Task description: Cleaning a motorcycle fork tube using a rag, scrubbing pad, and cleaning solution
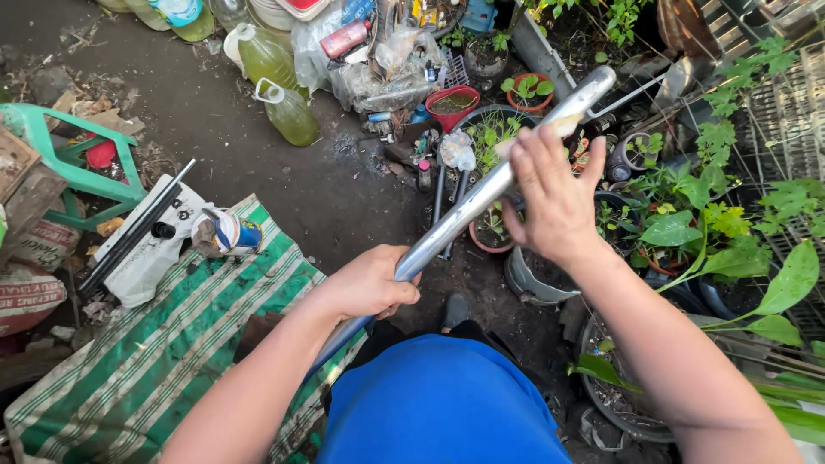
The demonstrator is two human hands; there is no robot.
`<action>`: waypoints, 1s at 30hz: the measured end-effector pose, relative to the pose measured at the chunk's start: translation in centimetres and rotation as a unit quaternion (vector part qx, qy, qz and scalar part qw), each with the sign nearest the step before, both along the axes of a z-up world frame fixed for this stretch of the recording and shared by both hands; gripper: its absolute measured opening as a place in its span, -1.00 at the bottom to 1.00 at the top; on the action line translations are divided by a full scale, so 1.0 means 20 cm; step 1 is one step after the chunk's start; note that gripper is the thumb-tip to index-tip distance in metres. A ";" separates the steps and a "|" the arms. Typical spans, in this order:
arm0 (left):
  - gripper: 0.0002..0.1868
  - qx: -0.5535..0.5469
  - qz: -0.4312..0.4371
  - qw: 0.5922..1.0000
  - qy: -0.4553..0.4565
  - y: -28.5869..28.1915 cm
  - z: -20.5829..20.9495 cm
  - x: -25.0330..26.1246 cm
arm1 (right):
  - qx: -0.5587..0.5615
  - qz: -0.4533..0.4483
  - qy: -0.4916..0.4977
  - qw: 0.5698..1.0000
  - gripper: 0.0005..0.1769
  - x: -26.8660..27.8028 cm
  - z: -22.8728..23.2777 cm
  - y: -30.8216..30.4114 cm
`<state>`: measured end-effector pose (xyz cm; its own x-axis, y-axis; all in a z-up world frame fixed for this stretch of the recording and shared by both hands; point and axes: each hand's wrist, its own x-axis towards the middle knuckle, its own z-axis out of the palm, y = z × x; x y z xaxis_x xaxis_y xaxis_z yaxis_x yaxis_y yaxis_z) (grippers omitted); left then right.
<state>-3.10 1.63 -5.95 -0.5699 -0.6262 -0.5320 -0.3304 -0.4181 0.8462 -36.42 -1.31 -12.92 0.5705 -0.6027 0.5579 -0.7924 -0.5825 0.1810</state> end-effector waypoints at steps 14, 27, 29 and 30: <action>-0.88 -0.082 -0.037 0.991 -0.096 0.03 0.09 0.05 | 0.046 -0.052 -0.085 0.994 -0.02 0.15 0.24 0.03; -0.56 -0.172 -0.107 0.930 -0.308 0.16 0.24 0.13 | 0.005 -0.091 -0.100 0.991 -0.09 0.18 0.23 0.10; -0.77 -0.187 -0.137 0.906 -0.353 0.18 0.18 0.13 | 0.038 -0.017 -0.073 0.996 -0.21 0.27 0.19 0.23; -0.77 -0.188 -0.140 0.905 -0.354 0.19 0.14 0.15 | 0.037 -0.020 -0.075 0.996 -0.21 0.20 0.27 0.17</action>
<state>-0.04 5.41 -3.17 -0.3336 -0.7228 -0.6052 -0.8945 0.0401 0.4452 -32.43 2.13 -7.48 0.4590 -0.6659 0.5881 -0.8297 -0.5579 0.0160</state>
